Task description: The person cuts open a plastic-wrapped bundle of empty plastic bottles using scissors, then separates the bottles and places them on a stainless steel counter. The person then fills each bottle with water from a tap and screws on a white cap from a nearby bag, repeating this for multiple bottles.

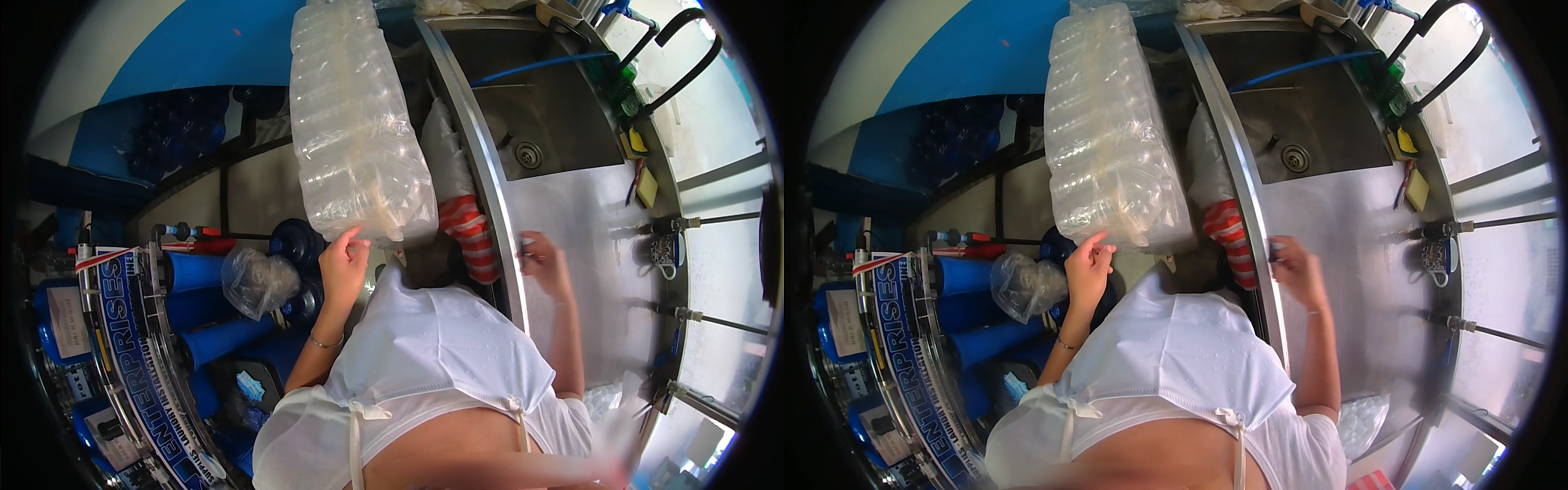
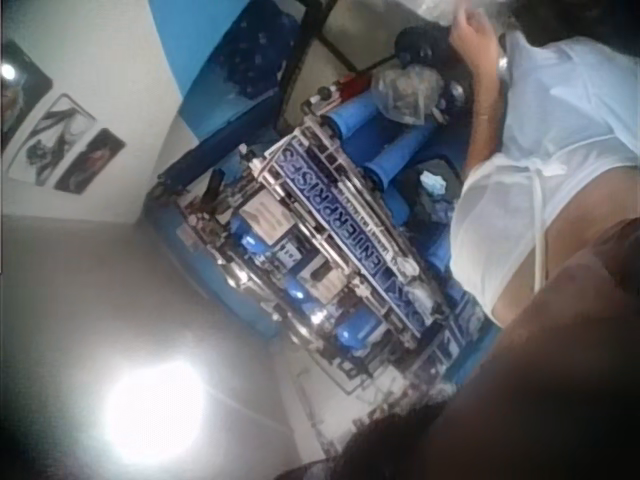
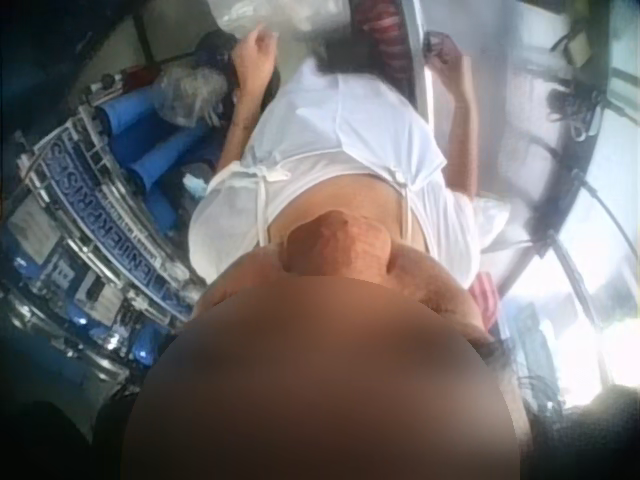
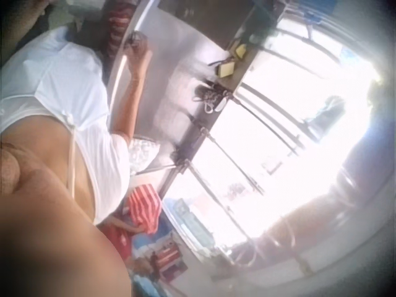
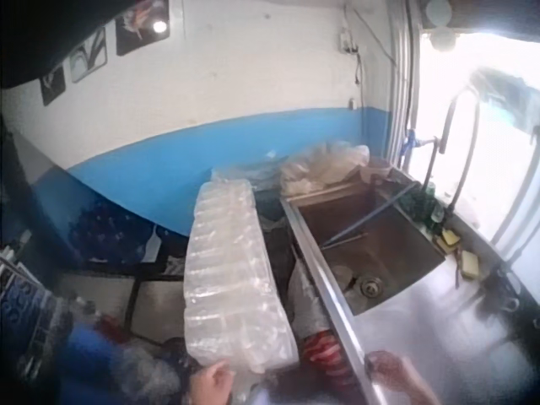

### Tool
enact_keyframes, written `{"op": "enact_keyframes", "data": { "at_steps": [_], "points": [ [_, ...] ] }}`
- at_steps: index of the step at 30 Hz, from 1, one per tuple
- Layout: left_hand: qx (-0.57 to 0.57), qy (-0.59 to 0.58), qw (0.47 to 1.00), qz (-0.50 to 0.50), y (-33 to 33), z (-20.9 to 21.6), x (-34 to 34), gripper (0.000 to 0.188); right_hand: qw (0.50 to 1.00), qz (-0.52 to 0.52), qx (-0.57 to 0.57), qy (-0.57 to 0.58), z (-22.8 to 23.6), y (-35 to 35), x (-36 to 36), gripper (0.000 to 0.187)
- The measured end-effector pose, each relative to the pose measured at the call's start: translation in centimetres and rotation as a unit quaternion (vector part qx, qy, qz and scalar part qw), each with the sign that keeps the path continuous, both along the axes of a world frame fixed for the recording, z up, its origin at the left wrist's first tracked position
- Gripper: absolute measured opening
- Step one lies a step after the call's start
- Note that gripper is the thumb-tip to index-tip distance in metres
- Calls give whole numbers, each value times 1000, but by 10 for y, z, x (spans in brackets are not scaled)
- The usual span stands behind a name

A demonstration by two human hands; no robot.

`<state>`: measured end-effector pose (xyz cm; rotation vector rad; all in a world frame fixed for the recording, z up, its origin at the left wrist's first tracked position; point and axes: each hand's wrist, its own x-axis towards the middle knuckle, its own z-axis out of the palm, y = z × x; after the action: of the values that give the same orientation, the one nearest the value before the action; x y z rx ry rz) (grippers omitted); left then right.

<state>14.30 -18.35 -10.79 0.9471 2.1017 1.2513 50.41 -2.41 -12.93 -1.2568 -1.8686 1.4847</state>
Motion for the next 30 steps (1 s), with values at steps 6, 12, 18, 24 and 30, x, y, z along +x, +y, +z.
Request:
{"op": "enact_keyframes", "data": {
  "at_steps": [6,12,18,24,30],
  "points": [
    [57,192,979,-27,8,-1,7,39,934,187,262,-155,25,-41,-131,56],
    [131,460,842,-249,28,16,-8,42,934,183,264,-158,38,-41,-149,57],
    [147,399,788,-444,79,41,-50,7,954,173,216,-117,44,-37,-146,50],
    [173,299,818,-459,92,46,-55,6,936,162,289,-120,44,-30,-159,46],
    [163,252,833,-465,93,44,-55,7,930,156,301,-144,51,-24,-156,40]
  ]
}}
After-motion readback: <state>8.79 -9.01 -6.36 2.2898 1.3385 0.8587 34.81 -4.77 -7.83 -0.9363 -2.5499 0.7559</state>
